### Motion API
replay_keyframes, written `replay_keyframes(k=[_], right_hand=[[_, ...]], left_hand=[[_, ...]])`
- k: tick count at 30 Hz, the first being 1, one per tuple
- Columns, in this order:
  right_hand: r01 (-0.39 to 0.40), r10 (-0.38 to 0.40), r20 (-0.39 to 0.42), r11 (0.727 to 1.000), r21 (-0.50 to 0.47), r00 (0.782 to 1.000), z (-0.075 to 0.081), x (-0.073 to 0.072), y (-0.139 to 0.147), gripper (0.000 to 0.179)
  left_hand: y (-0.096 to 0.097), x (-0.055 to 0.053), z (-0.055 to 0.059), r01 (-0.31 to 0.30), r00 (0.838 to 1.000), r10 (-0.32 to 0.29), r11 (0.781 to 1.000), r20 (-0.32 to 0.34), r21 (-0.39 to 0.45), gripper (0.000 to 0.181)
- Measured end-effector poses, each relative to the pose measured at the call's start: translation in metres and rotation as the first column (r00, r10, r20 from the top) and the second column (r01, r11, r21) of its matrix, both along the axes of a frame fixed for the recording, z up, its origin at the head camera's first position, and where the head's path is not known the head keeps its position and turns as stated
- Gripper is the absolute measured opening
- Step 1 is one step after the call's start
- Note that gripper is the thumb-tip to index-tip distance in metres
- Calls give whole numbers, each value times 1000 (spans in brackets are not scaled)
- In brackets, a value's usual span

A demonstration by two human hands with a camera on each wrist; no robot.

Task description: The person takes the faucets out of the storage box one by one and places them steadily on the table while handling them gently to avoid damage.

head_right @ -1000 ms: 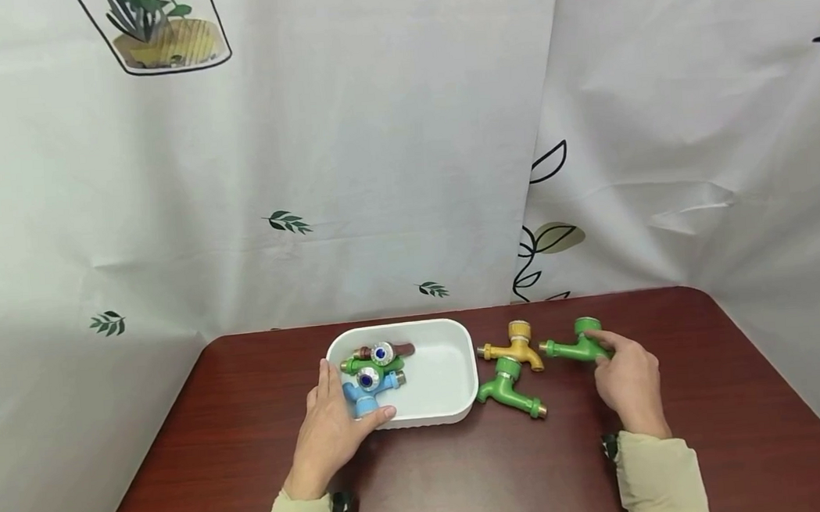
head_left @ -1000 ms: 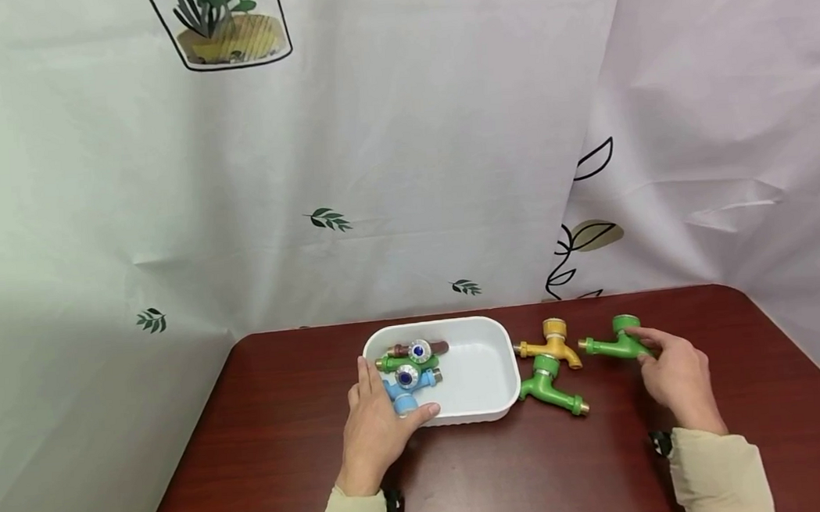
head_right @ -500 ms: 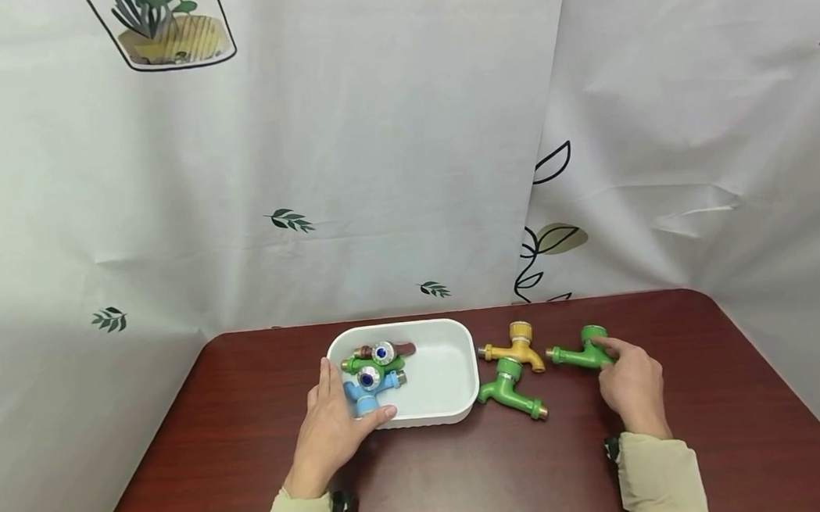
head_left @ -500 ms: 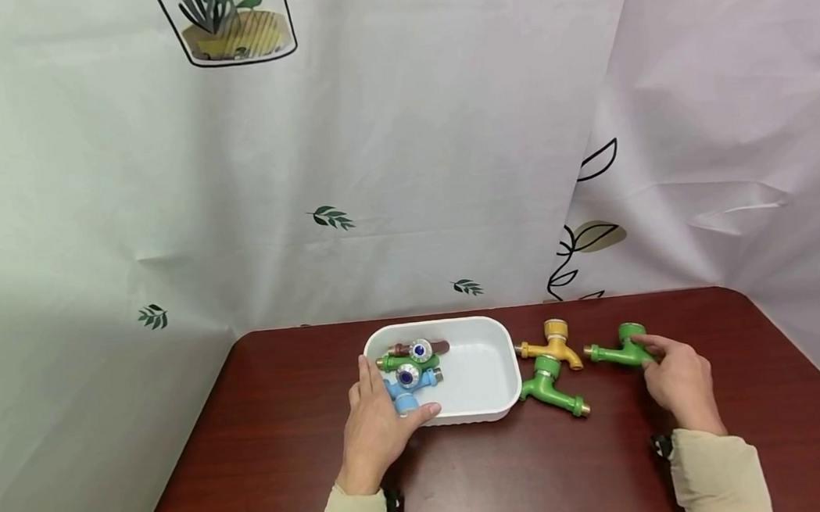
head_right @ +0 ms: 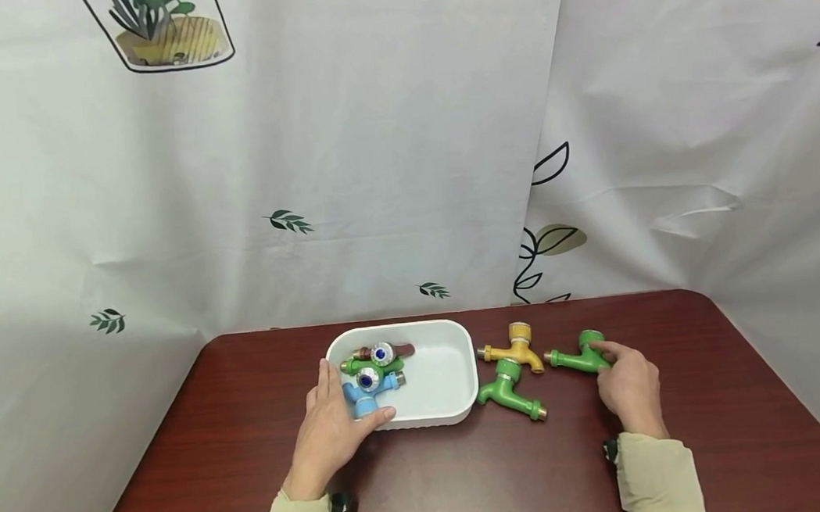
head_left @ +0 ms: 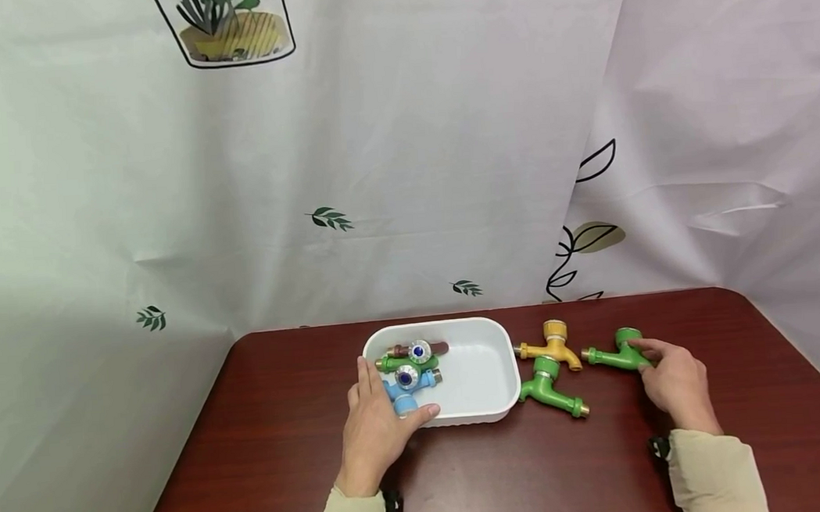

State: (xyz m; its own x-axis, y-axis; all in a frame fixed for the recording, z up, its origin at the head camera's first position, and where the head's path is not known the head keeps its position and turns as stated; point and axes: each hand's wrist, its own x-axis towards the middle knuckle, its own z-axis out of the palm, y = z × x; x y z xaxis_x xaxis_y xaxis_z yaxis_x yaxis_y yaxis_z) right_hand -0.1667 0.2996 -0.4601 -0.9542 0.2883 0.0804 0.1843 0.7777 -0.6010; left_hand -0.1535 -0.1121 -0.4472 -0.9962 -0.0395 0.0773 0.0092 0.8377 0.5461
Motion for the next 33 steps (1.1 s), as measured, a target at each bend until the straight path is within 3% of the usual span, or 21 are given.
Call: replay_keyframes(k=[17,33], right_hand=[[7,-7,-5,1000,-24,1000,0,2,0,39],[48,-48,-7,998,-35,999,11,2,-3,40]], left_hand=[[0,1,0,1,1000,-1,1000,-5,3,129],[0,0,1,3,1000,-3,1000,-6,3,128]])
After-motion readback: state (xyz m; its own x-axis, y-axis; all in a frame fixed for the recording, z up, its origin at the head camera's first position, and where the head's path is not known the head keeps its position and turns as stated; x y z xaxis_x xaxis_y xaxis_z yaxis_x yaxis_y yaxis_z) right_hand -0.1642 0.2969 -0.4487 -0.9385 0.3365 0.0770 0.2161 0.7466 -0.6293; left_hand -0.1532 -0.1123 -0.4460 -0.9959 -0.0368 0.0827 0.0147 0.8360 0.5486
